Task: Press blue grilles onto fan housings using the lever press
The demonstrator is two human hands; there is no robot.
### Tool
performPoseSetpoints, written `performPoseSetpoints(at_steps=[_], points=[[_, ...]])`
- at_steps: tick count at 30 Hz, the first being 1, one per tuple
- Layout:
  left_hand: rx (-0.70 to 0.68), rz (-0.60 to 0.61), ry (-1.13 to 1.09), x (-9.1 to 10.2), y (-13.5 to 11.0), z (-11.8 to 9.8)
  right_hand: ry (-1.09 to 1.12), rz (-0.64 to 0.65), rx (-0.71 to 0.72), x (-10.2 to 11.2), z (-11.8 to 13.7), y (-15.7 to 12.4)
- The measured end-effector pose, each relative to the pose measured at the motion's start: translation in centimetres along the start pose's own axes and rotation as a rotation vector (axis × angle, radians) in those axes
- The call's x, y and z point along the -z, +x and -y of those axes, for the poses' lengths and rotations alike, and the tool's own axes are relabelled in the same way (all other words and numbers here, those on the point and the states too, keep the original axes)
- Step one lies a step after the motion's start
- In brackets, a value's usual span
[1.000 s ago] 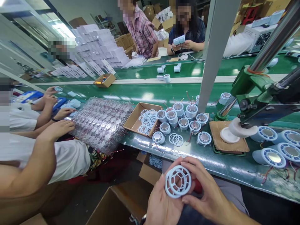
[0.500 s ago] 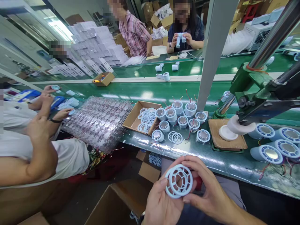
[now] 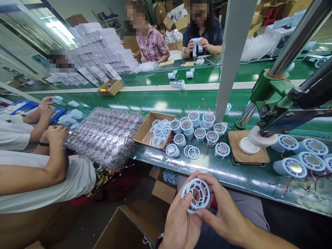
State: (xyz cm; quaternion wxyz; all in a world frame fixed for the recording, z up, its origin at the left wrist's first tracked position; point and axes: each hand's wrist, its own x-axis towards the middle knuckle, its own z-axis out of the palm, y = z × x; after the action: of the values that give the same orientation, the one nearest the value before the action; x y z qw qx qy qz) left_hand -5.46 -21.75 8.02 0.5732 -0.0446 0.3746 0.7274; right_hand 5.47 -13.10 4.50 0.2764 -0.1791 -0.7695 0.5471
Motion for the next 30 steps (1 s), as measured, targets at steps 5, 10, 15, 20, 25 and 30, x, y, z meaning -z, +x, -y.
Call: performPoseSetpoints(at_steps=[5,10,15,20,25,30], points=[[0.005,-0.029,-0.041,0.3,0.4,0.2,-0.024,0.046,-0.036,0.7,0.0,0.5],[0.036,-0.014,-0.093,0.8,0.8,0.1,0.006,0.129,-0.038,1.6,-0.2,0.7],[0.041,-0.062,-0.088,0.7,0.8,0.4,0.052,0.069,-0.081,0.1,-0.2,0.4],[0.015,-0.106,-0.099,1.0,0.9,0.6,0.049,0.15,-0.086,0.5,-0.3,0.5],[0.037,-0.148,-0.081,1.0,0.8,0.5,0.021,0.268,-0.082,1.5,-0.6,0.8],[0.019,-0.19,-0.125,0.4,0.9,1.2,0.01,0.143,-0.206,-0.3,-0.7,0.6]])
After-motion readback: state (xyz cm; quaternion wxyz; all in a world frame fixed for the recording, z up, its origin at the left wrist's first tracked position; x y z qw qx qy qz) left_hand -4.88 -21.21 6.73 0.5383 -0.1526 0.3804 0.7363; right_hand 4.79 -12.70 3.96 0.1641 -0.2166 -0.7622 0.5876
